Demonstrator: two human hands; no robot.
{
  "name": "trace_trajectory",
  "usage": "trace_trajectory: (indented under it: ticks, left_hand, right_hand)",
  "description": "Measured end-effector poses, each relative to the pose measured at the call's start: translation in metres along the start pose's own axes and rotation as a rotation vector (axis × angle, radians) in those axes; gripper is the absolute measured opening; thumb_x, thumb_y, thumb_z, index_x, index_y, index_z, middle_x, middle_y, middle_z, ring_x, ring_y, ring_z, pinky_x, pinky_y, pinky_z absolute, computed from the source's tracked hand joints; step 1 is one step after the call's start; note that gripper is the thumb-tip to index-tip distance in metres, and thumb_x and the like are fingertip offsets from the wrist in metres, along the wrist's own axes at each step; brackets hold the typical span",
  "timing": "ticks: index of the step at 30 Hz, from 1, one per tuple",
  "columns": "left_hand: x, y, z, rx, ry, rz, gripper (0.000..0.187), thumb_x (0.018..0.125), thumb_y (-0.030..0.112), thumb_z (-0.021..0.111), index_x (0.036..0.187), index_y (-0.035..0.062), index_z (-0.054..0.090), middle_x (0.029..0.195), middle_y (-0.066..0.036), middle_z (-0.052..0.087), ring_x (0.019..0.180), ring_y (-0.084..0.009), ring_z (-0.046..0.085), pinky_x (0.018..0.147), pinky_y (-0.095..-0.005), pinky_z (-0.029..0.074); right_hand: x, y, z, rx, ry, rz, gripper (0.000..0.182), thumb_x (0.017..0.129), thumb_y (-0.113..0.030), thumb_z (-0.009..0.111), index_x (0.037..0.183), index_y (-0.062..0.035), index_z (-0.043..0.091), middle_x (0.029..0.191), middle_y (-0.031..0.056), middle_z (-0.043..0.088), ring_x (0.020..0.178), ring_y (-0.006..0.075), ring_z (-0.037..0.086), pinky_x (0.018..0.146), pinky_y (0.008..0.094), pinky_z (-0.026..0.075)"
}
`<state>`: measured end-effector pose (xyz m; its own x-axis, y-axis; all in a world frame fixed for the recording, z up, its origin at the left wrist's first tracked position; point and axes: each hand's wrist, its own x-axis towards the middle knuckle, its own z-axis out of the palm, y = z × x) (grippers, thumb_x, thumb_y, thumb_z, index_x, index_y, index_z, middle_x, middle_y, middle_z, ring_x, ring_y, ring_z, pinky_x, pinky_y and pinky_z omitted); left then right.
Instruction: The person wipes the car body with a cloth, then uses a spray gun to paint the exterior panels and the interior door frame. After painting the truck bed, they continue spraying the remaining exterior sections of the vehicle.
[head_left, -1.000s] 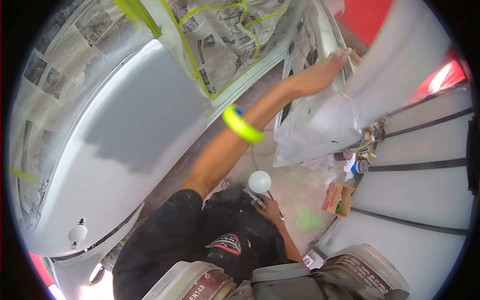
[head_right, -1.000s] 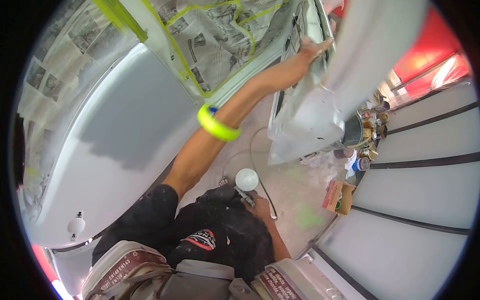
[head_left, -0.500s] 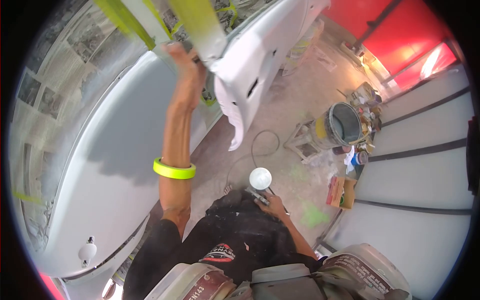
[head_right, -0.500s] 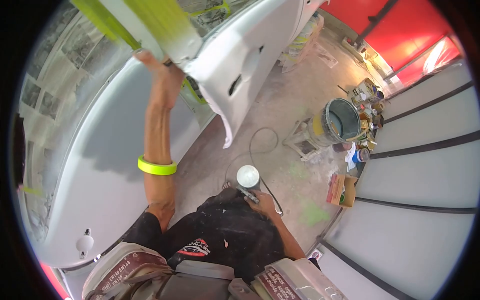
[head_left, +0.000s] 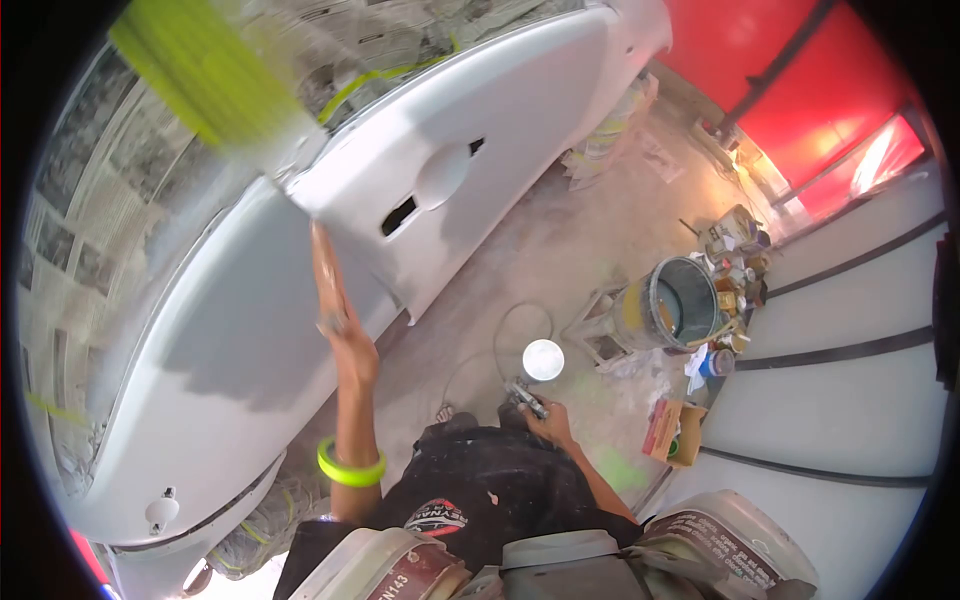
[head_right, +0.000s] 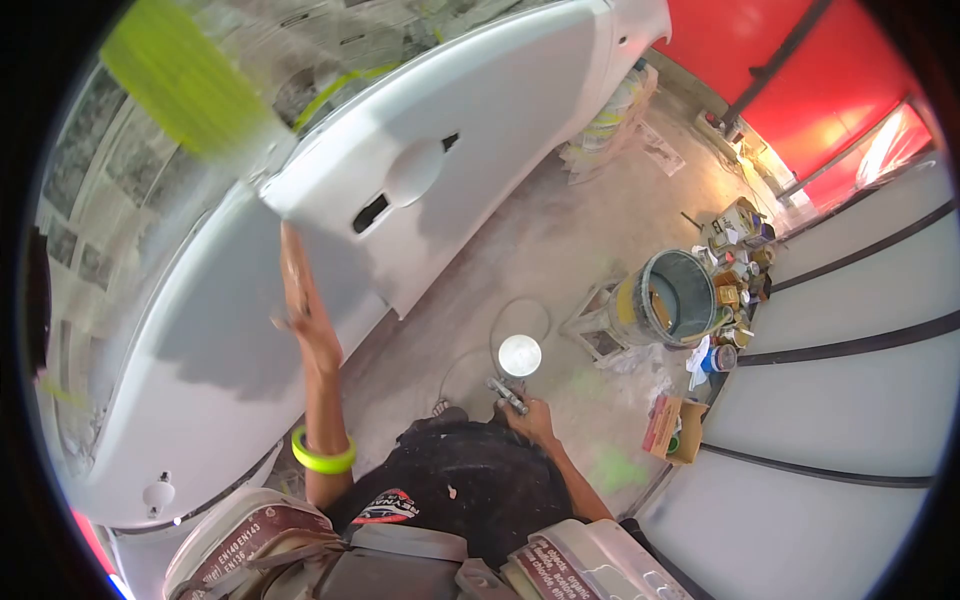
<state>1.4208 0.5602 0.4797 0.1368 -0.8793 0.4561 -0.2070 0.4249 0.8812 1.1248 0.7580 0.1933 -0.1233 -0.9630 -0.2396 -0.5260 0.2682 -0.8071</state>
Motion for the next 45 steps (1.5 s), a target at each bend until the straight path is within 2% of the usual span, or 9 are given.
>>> trace_trajectory:
  ticks: [6, 8, 9, 11, 21, 30, 33, 38, 45]
  left_hand:
    - [-0.120, -0.047, 0.064, 0.314, -0.201, -0.202, 0.082, 0.104, 0.047, 0.043, 0.162, -0.0045, 0.017, 0.169, -0.023, 0.020, 0.158, -0.0349, 0.019, 0.127, -0.0435, 0.015]
    - [-0.154, -0.062, 0.075, 0.270, -0.257, -0.292, 0.078, 0.100, 0.034, 0.046, 0.162, -0.0028, 0.017, 0.168, -0.024, 0.025, 0.154, -0.0378, 0.028, 0.125, -0.0437, 0.023]
    - [-0.167, -0.069, 0.080, 0.248, -0.283, -0.340, 0.077, 0.098, 0.027, 0.047, 0.163, -0.0019, 0.017, 0.167, -0.024, 0.028, 0.152, -0.0393, 0.033, 0.123, -0.0438, 0.027]
    - [-0.187, -0.085, 0.092, 0.198, -0.393, -0.486, 0.072, 0.100, 0.030, 0.048, 0.161, 0.0003, 0.024, 0.163, -0.025, 0.035, 0.145, -0.0412, 0.043, 0.117, -0.0455, 0.036]
    - [-0.182, -0.088, 0.163, 0.253, -0.843, -0.527, 0.065, 0.106, 0.044, 0.050, 0.153, 0.0009, 0.043, 0.149, -0.028, 0.051, 0.134, -0.0410, 0.054, 0.111, -0.0446, 0.044]
    - [-0.192, -0.138, 0.150, -0.525, -0.266, -0.854, 0.094, 0.100, 0.072, 0.041, 0.162, 0.0042, 0.024, 0.159, -0.018, 0.042, 0.143, -0.0327, 0.047, 0.116, -0.0472, 0.039]
    - [-0.157, -0.116, 0.134, -0.787, -0.116, -0.617, 0.106, 0.092, 0.082, 0.041, 0.163, 0.0057, 0.021, 0.160, -0.020, 0.040, 0.142, -0.0293, 0.047, 0.113, -0.0454, 0.041]
    - [-0.111, -0.088, 0.114, -0.389, -0.107, -0.410, 0.094, 0.091, 0.083, 0.045, 0.140, 0.0036, 0.056, 0.126, -0.011, 0.065, 0.113, -0.0222, 0.062, 0.092, -0.0359, 0.050]
    - [-0.080, -0.086, 0.119, -0.157, -0.140, -0.360, 0.087, 0.098, 0.077, 0.040, 0.110, -0.0034, 0.069, 0.095, -0.005, 0.065, 0.087, -0.0163, 0.061, 0.076, -0.0320, 0.050]
  right_hand:
    - [0.036, -0.001, -0.059, 0.115, 0.038, 0.034, 0.044, 0.093, -0.032, 0.073, 0.122, 0.0007, 0.071, 0.082, 0.0161, 0.072, 0.075, 0.0190, 0.065, 0.071, 0.0351, 0.053]
    - [0.044, 0.001, -0.078, 0.119, -0.001, 0.113, 0.046, 0.093, -0.035, 0.072, 0.123, -0.0006, 0.070, 0.093, 0.0216, 0.076, 0.090, 0.0305, 0.075, 0.081, 0.0388, 0.055]
    - [0.047, 0.002, -0.086, 0.152, 0.030, 0.092, 0.043, 0.094, -0.033, 0.072, 0.121, 0.0005, 0.071, 0.086, 0.0157, 0.072, 0.082, 0.0231, 0.068, 0.074, 0.0364, 0.052]
    - [0.052, -0.001, -0.098, 0.216, 0.081, 0.045, 0.037, 0.094, -0.027, 0.072, 0.116, 0.0026, 0.072, 0.071, 0.0039, 0.065, 0.066, 0.0084, 0.053, 0.060, 0.0315, 0.047]
    - [0.086, -0.065, -0.115, 0.260, 0.043, -0.058, 0.029, 0.093, -0.021, 0.073, 0.115, -0.0017, 0.073, 0.076, 0.0054, 0.070, 0.073, 0.0074, 0.062, 0.064, 0.0299, 0.051]
    - [0.077, -0.170, -0.102, 0.390, -0.034, -0.288, 0.028, 0.093, -0.019, 0.072, 0.114, 0.0003, 0.070, 0.082, 0.0036, 0.069, 0.077, 0.0063, 0.059, 0.068, 0.0289, 0.051]
    - [0.073, -0.179, -0.088, 0.379, -0.089, -0.239, 0.027, 0.093, -0.018, 0.072, 0.114, -0.0010, 0.069, 0.077, 0.0029, 0.064, 0.072, 0.0075, 0.055, 0.065, 0.0290, 0.048]
    - [0.073, -0.187, -0.083, 0.286, -0.258, -0.227, 0.033, 0.093, -0.024, 0.072, 0.118, -0.0028, 0.068, 0.084, 0.0169, 0.069, 0.073, 0.0180, 0.064, 0.071, 0.0361, 0.053]
    - [0.105, -0.178, -0.078, 0.405, -0.369, -0.303, 0.036, 0.095, -0.029, 0.072, 0.118, -0.0019, 0.067, 0.082, 0.0108, 0.066, 0.075, 0.0165, 0.057, 0.072, 0.0361, 0.051]
